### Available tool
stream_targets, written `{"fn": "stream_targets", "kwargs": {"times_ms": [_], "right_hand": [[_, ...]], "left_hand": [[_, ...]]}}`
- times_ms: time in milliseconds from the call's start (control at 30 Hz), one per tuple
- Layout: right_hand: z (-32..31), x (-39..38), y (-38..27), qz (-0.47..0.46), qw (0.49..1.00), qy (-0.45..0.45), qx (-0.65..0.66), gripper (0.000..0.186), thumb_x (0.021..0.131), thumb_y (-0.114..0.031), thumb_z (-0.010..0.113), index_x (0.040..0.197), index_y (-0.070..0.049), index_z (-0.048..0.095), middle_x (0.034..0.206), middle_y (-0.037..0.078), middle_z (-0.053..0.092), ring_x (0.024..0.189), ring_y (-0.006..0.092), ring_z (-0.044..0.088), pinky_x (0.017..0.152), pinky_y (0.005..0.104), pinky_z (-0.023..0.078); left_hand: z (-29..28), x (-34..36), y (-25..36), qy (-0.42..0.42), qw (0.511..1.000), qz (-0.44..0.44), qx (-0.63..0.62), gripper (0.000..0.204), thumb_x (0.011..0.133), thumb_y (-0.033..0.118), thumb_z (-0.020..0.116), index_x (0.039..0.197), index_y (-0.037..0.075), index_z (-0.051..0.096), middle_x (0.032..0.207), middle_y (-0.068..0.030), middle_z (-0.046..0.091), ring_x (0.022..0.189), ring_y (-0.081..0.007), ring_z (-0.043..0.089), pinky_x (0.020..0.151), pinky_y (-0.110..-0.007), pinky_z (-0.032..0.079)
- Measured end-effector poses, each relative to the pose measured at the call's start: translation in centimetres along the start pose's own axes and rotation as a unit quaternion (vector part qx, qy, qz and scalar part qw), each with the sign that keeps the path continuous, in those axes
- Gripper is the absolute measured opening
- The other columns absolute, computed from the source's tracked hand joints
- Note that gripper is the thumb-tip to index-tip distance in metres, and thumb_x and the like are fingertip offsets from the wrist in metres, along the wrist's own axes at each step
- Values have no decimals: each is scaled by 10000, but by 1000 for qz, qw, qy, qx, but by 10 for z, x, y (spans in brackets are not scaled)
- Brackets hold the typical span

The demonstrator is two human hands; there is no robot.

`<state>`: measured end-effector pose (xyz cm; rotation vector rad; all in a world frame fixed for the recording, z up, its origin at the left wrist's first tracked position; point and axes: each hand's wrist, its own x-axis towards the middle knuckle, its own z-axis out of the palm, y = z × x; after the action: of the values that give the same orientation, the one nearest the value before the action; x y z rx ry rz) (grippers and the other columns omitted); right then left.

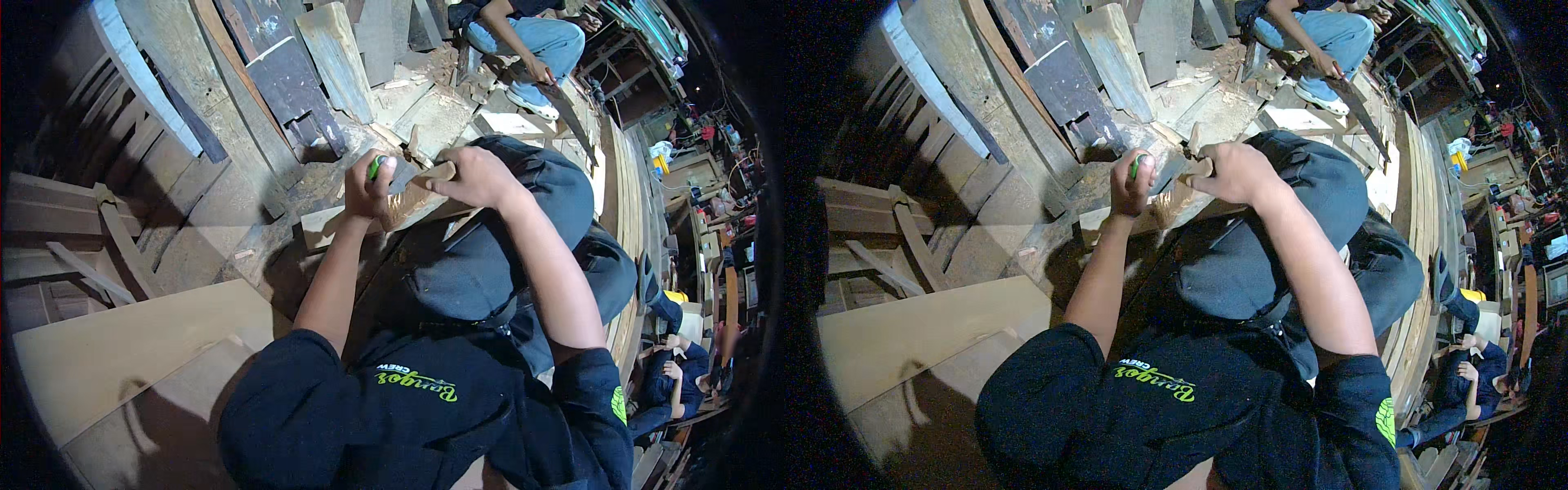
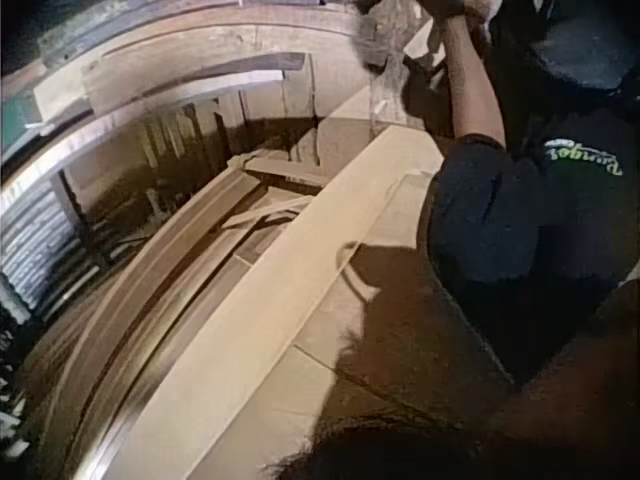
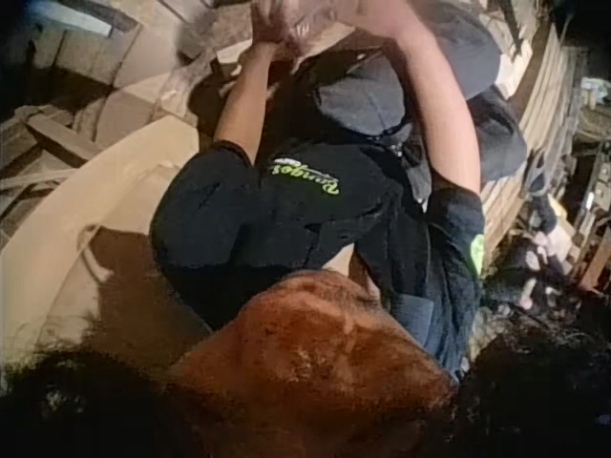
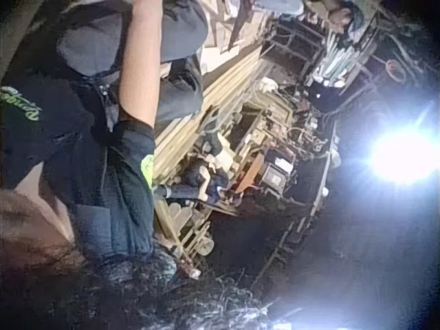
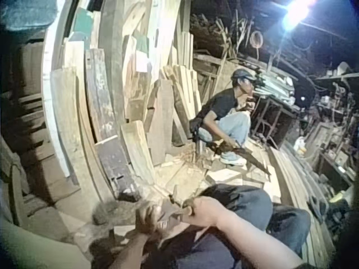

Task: The person is carving a small piece of wood with a wood-carving tool while sitting on the floor in a workshop.

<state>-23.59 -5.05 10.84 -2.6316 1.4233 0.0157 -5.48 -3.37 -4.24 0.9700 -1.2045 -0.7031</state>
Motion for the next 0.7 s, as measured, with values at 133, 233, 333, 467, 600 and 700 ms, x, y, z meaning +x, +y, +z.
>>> {"fn": "stream_targets", "kwargs": {"times_ms": [133,233,333,467,600,700], "right_hand": [[1,-21,-6,-40,998,-13,37,437,731,-317,754,1027,-26,618,903,211,657,889,394,631,783,450,498],[6,-38,-10,-13,1000,-8,14,384,731,-207,741,1035,-32,585,918,200,651,904,387,625,772,465,495],[15,-60,-36,-15,999,33,-30,325,756,-202,698,989,-18,567,869,179,644,853,355,648,751,454,526],[29,-84,-58,-64,983,139,-98,340,791,-263,697,988,-27,552,865,161,638,845,331,645,833,454,487],[24,-86,-52,9,992,96,-78,324,809,-307,683,934,-34,560,818,132,643,781,328,637,836,437,477],[26,-80,-54,-4,992,114,-56,330,808,-312,691,920,-32,559,771,149,639,766,335,635,793,427,489]], "left_hand": [[-17,6,-13,36,995,92,31,364,841,365,648,793,15,558,678,-109,530,616,-215,531,592,-336,429],[-21,8,-13,25,998,5,-52,340,872,339,626,782,20,551,657,-61,505,612,-147,486,583,-309,409],[-26,7,-18,0,999,-3,-48,299,895,301,602,782,29,550,649,-31,484,628,-102,460,579,-300,396],[-11,0,-20,-44,999,-5,-21,363,854,370,613,782,22,540,623,-60,497,601,-147,480,573,-320,405],[1,-2,8,-109,994,-18,24,354,828,361,613,798,12,558,638,-125,541,597,-192,529,581,-356,441],[-9,-3,5,-57,998,-1,19,338,826,340,620,785,12,553,624,-119,533,584,-187,528,571,-348,436]]}}
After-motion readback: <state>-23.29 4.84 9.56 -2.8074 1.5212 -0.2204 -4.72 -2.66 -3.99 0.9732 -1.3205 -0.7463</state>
